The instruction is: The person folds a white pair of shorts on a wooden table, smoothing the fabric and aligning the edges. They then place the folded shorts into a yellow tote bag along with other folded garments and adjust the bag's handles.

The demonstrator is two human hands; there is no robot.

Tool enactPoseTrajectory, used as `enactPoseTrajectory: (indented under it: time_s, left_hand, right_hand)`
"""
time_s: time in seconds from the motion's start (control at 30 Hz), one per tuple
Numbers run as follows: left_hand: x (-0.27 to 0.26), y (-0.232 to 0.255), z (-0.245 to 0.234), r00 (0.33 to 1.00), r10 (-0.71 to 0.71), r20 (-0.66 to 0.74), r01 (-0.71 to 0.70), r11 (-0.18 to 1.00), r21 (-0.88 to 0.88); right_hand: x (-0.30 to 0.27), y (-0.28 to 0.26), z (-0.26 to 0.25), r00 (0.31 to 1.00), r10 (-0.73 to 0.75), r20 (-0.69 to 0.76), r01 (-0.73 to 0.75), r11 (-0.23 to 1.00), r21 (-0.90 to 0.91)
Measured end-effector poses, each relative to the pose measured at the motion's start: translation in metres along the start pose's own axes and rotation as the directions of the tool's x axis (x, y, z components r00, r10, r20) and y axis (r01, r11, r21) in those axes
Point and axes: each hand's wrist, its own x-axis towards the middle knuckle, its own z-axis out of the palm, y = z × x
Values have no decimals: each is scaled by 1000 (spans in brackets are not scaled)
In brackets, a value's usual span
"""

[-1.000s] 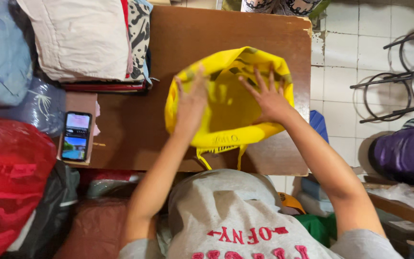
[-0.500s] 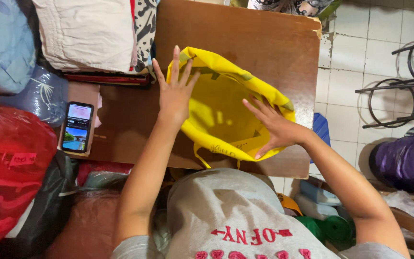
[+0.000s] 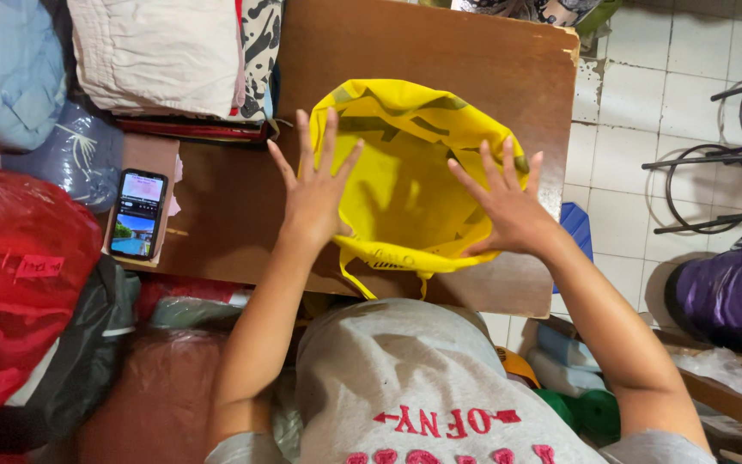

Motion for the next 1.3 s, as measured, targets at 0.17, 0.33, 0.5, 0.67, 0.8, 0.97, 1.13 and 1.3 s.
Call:
enactPoseTrajectory:
  time_s: [0.17,0.33,0.5,0.67,0.8,0.97,1.13,1.3]
  left_hand:
    - [16,-3,14,997,-55,60,69,959,-275]
    - [17,26,15,995,84,-52,-97,935,-341]
    - [25,41,25,947,94,-306,-206,912,-356]
    - [21,44,27,949,-52,-312,-167,757,-631]
    - [20,41,28,884,15,-466,-295,793,-533]
    - [-7,13,28,815,-32,-578,-336,786,-518]
    - [-47,-32,57,767,-220,-603,-275,736,-618]
    - [-90,-104,113,717,-392,-576,-128,739,-661]
  right_hand:
    - [0,33,6,985,173,12,-173,984,-29]
    - [-8,74,3,956,286,-66,-284,958,36]
    - [-14,116,23,910,377,-172,-319,903,288]
    - [-8,172,66,843,259,-471,-74,924,375]
    - [-13,139,51,798,263,-542,-251,963,98]
    - [-5,10,4,773,-43,-633,274,923,271]
    - [44,-121,-1,907,-91,-411,416,349,840]
    - [189,-196,85,993,-120,-17,-36,-425,904]
